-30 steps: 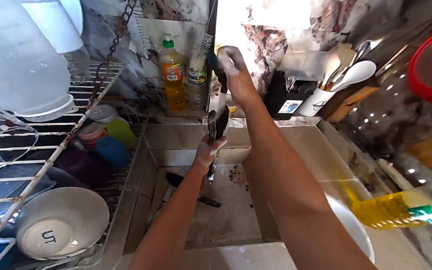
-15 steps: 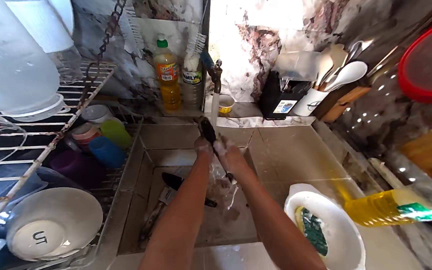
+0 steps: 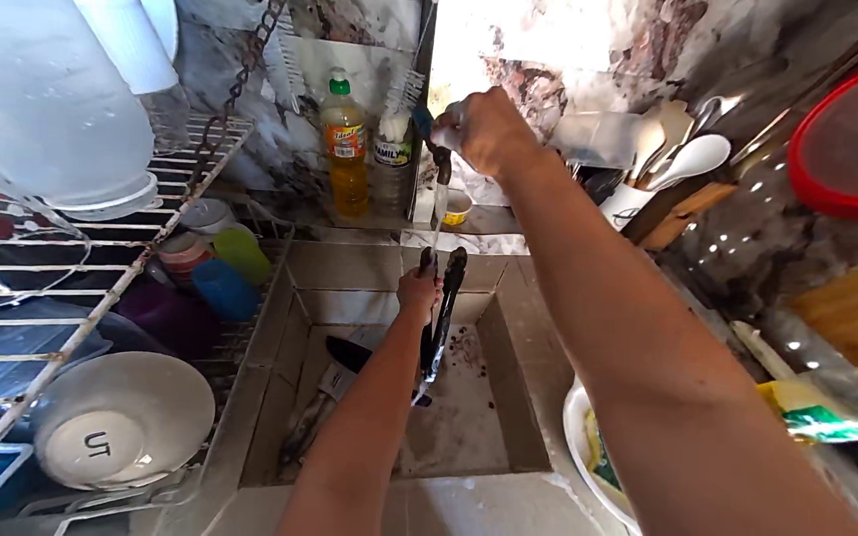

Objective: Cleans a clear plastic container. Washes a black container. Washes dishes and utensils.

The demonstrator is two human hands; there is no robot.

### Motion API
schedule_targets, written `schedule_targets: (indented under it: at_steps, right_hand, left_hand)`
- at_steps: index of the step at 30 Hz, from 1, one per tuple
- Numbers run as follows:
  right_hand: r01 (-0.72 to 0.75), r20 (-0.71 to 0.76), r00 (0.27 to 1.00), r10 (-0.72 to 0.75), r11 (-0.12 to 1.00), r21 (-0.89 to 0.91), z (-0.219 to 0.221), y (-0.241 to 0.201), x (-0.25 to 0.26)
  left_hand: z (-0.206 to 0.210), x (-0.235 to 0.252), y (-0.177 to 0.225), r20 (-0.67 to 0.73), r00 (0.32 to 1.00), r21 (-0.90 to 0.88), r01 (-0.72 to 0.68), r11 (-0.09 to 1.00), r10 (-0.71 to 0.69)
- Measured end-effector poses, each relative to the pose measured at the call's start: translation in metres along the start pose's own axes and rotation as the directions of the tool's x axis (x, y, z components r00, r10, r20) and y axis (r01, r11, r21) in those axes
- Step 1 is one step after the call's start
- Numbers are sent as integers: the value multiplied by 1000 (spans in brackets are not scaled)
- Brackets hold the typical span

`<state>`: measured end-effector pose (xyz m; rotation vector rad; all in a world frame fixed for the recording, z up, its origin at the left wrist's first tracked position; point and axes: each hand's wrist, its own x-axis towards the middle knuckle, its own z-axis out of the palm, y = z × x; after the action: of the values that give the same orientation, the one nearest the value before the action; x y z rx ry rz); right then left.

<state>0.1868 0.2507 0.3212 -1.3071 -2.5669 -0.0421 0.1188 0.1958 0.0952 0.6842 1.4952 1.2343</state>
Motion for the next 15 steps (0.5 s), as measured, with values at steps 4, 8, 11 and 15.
schedule_targets:
  at_steps: [4, 8, 11, 15]
  right_hand:
    - [-32, -91, 995, 49, 984, 174, 2, 2, -17]
    - [-206, -55, 964, 258, 865, 457, 57, 23, -82]
    - [-483, 246, 862, 444, 566, 668, 137, 25, -132]
    - [-403, 241, 860, 449, 308, 862, 190, -3, -129]
  left_hand:
    - [4, -2, 8, 45, 999, -132, -17, 991, 23]
    - [14, 7, 10, 9, 992, -89, -125, 988, 126]
    - [23, 15, 16, -52, 993, -12, -107, 994, 107]
    - [28, 31, 20, -68, 981, -110, -188, 976, 182]
